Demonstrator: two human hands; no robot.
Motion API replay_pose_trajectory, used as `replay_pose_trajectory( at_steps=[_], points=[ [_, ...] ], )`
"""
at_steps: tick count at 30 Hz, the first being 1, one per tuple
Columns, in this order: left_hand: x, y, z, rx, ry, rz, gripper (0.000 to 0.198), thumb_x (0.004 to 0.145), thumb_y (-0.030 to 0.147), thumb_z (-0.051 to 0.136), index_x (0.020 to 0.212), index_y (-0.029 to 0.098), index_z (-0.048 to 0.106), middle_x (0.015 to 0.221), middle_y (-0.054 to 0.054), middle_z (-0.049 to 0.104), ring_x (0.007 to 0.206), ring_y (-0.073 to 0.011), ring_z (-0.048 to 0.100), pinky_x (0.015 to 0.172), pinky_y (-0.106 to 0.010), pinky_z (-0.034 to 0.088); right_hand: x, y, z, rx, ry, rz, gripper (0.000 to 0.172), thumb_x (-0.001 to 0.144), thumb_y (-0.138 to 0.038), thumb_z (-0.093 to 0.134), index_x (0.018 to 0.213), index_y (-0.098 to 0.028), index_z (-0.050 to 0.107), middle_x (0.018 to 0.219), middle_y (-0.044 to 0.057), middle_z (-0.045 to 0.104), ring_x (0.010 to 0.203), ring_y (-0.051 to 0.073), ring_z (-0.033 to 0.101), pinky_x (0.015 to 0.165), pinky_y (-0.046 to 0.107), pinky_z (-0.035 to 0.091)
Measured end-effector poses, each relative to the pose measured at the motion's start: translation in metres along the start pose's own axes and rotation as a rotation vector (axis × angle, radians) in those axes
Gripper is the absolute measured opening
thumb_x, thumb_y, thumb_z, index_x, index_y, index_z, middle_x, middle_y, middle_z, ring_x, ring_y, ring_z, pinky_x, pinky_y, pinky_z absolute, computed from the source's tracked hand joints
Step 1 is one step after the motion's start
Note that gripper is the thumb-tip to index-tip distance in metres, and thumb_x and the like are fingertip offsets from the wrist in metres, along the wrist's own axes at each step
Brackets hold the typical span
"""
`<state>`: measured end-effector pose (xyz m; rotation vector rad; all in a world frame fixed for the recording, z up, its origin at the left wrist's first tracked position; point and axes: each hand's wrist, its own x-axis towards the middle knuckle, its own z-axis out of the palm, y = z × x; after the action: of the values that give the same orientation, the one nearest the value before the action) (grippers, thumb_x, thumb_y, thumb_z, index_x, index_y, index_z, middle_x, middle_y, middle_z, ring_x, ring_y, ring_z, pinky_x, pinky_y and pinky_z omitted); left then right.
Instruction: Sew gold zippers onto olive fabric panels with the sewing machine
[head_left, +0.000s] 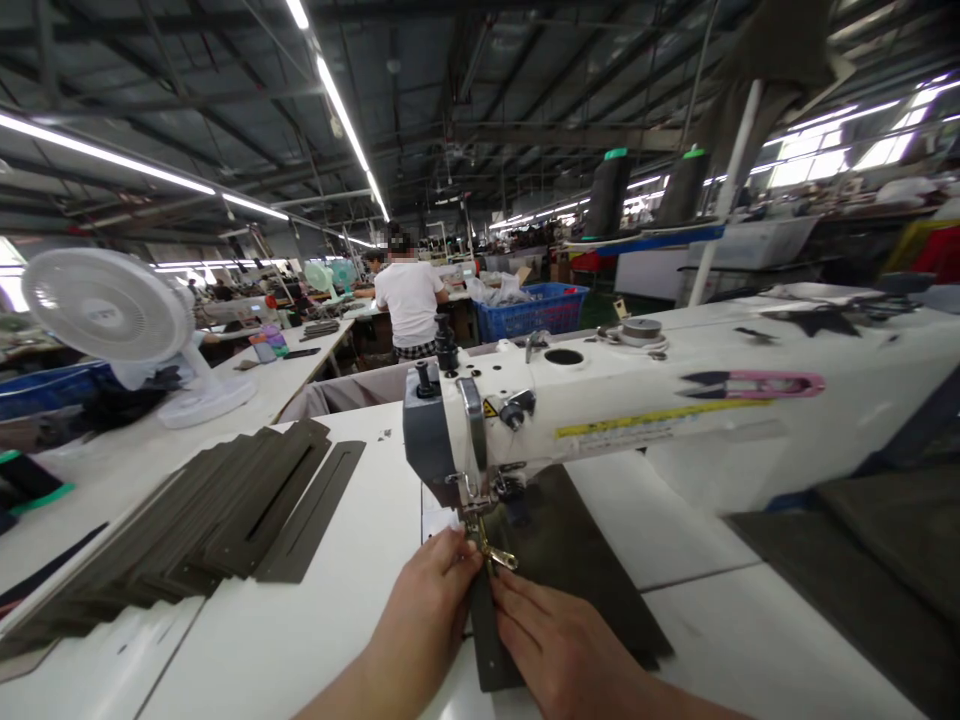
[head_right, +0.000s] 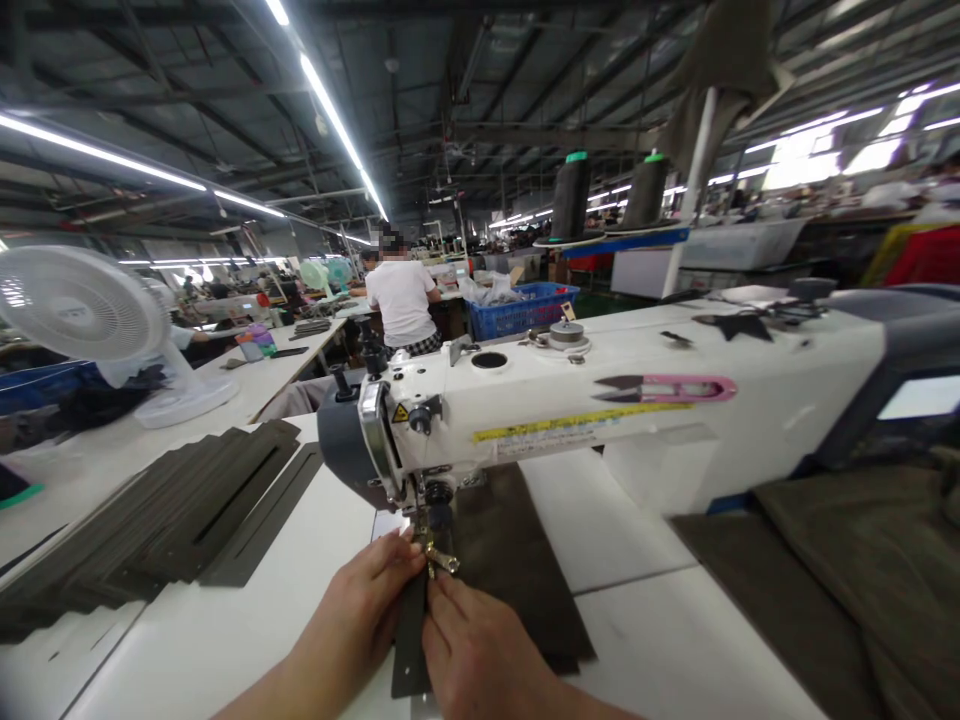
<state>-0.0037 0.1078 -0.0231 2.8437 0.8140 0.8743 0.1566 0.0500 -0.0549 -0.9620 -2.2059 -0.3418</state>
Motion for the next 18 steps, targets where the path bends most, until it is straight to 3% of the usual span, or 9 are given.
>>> replay_pose_trajectory(
  at_steps=[5,9,13,18],
  points=[
    [0.005,-0.001,0.001,-0.068,-0.031,-0.069,0.022,0.078,0.008,0.041,0.089,0.014,0.059,0.084,-0.011,0.057,0.078,-0.0209,0.058,0.067,-0.033,0.053,0.003,0.004,0.008,0.000,-0.035,0.013,0.031,0.082,-0.006,0.036,0.093,-0.002,0.065,0.098,0.019,0.065,0.095,0.023,0.059,0.090,0.031,0.046],
    [0.006,-0.002,0.002,-0.057,-0.040,-0.074,0.020,0.078,0.010,0.043,0.086,0.014,0.060,0.083,-0.011,0.056,0.076,-0.0219,0.055,0.066,-0.035,0.051,0.010,0.002,-0.012,0.086,-0.120,0.059,0.024,0.079,-0.015,0.047,0.093,-0.004,0.063,0.100,0.018,0.064,0.098,0.023,0.057,0.092,0.030,0.043],
    [0.007,-0.001,-0.001,0.005,-0.056,-0.098,0.020,0.076,0.010,0.044,0.085,0.015,0.061,0.083,-0.010,0.055,0.077,-0.0217,0.054,0.067,-0.035,0.050,0.022,0.005,-0.037,0.228,-0.178,0.317,0.019,0.083,-0.025,0.047,0.093,-0.015,0.061,0.090,0.007,0.064,0.085,0.018,0.059,0.078,0.028,0.047],
    [0.006,0.002,-0.005,0.098,-0.054,-0.066,0.022,0.071,0.007,0.045,0.082,0.016,0.061,0.083,-0.009,0.055,0.083,-0.0236,0.054,0.078,-0.041,0.048,0.040,0.026,-0.018,-0.098,-0.238,0.547,0.011,0.080,-0.018,0.051,0.085,-0.013,0.060,0.087,0.010,0.062,0.084,0.024,0.058,0.073,0.034,0.043]
  ],
)
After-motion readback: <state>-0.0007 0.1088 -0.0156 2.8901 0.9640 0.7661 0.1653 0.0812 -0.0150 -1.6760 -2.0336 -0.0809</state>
